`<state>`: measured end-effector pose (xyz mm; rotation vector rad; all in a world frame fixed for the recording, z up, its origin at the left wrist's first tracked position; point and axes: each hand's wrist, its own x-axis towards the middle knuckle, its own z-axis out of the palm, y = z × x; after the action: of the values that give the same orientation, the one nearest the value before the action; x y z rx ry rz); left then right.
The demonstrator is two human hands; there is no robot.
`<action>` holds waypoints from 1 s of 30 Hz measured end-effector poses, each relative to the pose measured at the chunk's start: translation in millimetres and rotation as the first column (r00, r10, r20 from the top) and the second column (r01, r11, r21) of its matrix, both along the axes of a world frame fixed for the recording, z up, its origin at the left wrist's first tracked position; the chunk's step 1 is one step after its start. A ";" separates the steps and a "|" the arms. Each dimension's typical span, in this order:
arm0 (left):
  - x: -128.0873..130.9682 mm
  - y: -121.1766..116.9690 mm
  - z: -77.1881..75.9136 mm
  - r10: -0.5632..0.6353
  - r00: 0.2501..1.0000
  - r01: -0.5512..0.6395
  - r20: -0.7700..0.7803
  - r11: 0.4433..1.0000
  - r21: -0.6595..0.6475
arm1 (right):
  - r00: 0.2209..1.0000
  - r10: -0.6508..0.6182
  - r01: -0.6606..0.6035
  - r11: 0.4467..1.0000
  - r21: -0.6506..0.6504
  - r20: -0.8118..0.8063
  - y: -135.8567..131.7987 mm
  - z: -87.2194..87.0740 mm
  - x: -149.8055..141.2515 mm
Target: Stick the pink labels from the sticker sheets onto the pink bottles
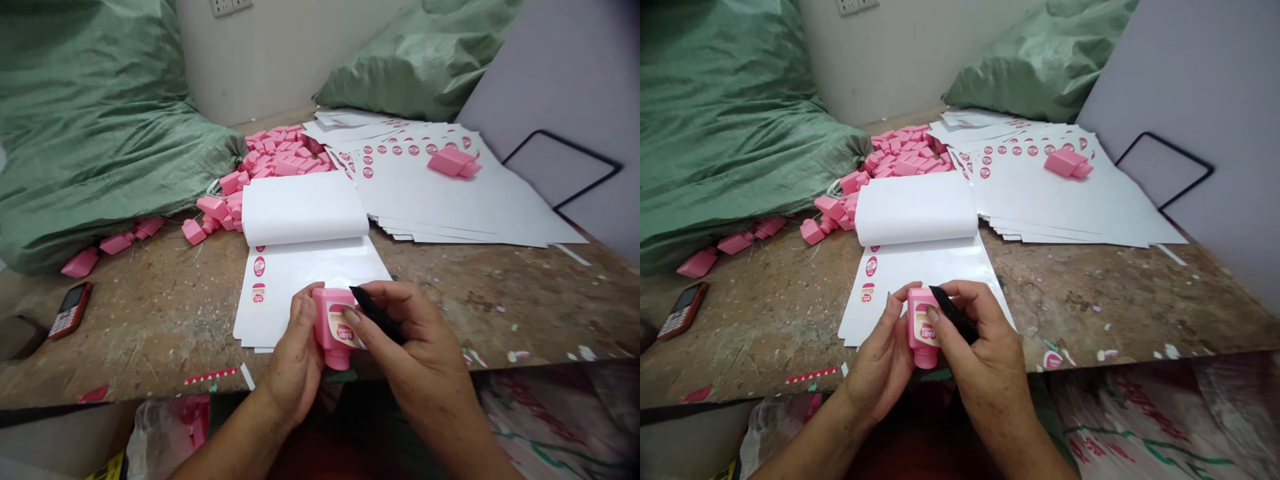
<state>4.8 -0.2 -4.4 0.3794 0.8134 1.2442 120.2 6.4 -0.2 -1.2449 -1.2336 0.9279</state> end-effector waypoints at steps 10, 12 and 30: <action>-2.0 1.1 -0.5 -0.033 0.998 0.033 -0.060 0.999 -0.009 | 0.998 0.014 -0.015 1.000 -0.015 -0.056 1.9 0.1 0.5; -1.6 1.2 -0.5 -0.027 0.998 0.027 -0.060 1.000 -0.004 | 0.998 0.011 -0.012 1.000 -0.014 -0.057 2.2 0.0 0.2; -2.2 -4.9 4.6 -0.111 0.987 0.109 -0.120 0.994 -0.019 | 0.995 0.004 -0.009 0.999 0.053 0.104 -1.1 -1.5 0.2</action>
<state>2.7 -5.1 0.2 0.4870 0.8917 1.1207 120.3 5.3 -1.7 -1.2605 -1.3362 0.8385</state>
